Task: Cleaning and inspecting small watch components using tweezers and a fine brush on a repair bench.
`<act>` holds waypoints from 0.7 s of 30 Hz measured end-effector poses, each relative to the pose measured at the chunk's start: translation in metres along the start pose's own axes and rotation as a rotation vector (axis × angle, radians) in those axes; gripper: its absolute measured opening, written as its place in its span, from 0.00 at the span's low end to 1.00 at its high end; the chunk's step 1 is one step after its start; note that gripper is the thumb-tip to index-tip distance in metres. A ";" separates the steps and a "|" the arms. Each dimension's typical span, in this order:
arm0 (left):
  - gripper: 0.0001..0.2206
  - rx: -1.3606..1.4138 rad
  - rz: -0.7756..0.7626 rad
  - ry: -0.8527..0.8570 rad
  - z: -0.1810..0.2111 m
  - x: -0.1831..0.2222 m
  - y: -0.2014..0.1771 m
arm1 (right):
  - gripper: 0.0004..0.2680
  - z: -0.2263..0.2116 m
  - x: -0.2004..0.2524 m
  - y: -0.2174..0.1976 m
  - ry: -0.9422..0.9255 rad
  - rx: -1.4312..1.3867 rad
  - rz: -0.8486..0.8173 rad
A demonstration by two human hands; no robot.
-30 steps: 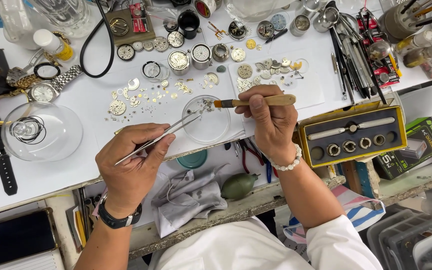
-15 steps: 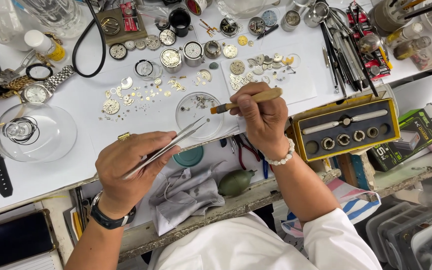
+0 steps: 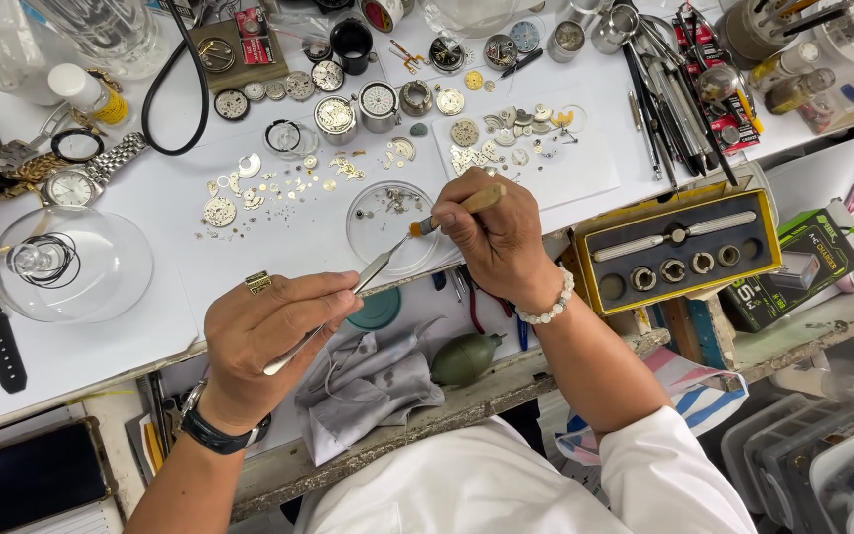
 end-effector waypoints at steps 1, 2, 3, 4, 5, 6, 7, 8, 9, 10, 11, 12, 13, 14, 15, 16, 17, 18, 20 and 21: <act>0.07 0.001 -0.001 0.001 0.001 -0.001 0.000 | 0.08 -0.001 -0.001 0.000 0.000 0.001 0.001; 0.07 -0.011 -0.007 0.010 0.002 -0.002 0.000 | 0.08 -0.002 -0.002 0.000 -0.010 0.007 0.000; 0.07 -0.022 -0.013 0.018 0.003 -0.003 0.001 | 0.08 -0.004 -0.003 0.000 -0.018 0.014 -0.001; 0.07 -0.020 -0.014 0.019 0.003 -0.003 0.002 | 0.08 -0.004 -0.002 0.000 -0.017 0.015 0.000; 0.07 -0.045 -0.012 0.036 0.005 -0.003 0.003 | 0.08 -0.003 -0.002 0.000 -0.020 0.008 -0.006; 0.07 -0.070 -0.010 0.053 0.006 -0.003 0.003 | 0.08 -0.003 -0.003 0.000 -0.024 0.001 -0.012; 0.07 -0.070 -0.011 0.055 0.005 -0.003 0.004 | 0.08 -0.004 -0.002 0.000 -0.025 0.002 -0.011; 0.07 -0.106 -0.018 0.089 0.007 -0.002 0.005 | 0.08 -0.004 -0.002 0.000 -0.025 0.009 -0.007; 0.07 -0.141 -0.024 0.124 0.008 -0.001 0.006 | 0.08 -0.004 -0.002 0.000 -0.025 0.017 -0.003; 0.07 -0.140 -0.024 0.126 0.006 0.001 0.006 | 0.08 -0.004 -0.002 0.000 -0.027 0.018 -0.002; 0.07 -0.166 -0.030 0.156 0.006 0.004 0.007 | 0.08 -0.003 -0.001 0.000 -0.022 0.020 -0.004; 0.07 -0.192 -0.037 0.186 0.006 0.007 0.008 | 0.08 -0.002 -0.001 0.000 -0.017 0.021 -0.005; 0.07 -0.192 -0.036 0.186 0.007 0.006 0.008 | 0.08 -0.002 0.000 0.000 -0.018 0.021 -0.005; 0.06 -0.213 -0.038 0.203 0.008 0.005 0.009 | 0.08 -0.002 0.001 0.000 -0.023 0.017 -0.005; 0.06 -0.234 -0.040 0.221 0.010 0.004 0.009 | 0.08 -0.001 0.001 0.000 -0.029 0.014 -0.005; 0.06 -0.234 -0.040 0.222 0.010 0.004 0.009 | 0.08 -0.002 0.000 0.000 -0.030 0.015 -0.004; 0.06 -0.253 -0.040 0.238 0.010 0.004 0.010 | 0.07 -0.002 0.000 0.001 -0.006 0.016 -0.004; 0.06 -0.271 -0.039 0.254 0.011 0.005 0.010 | 0.07 -0.001 0.000 0.001 0.018 0.018 -0.003; 0.06 -0.273 -0.043 0.271 0.011 0.006 0.009 | 0.07 -0.001 -0.002 0.000 0.030 0.028 -0.008; 0.05 -0.274 -0.047 0.285 0.011 0.008 0.009 | 0.08 -0.001 -0.002 -0.001 0.045 0.038 -0.013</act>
Point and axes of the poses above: each hand's wrist, its own x-axis away from the middle knuckle, its own y-axis out of the palm, z = x × y, the point moved 7 cm from there along -x, towards the middle knuckle, and after that the axes turned 14 degrees about x, right-handed, at the moved point
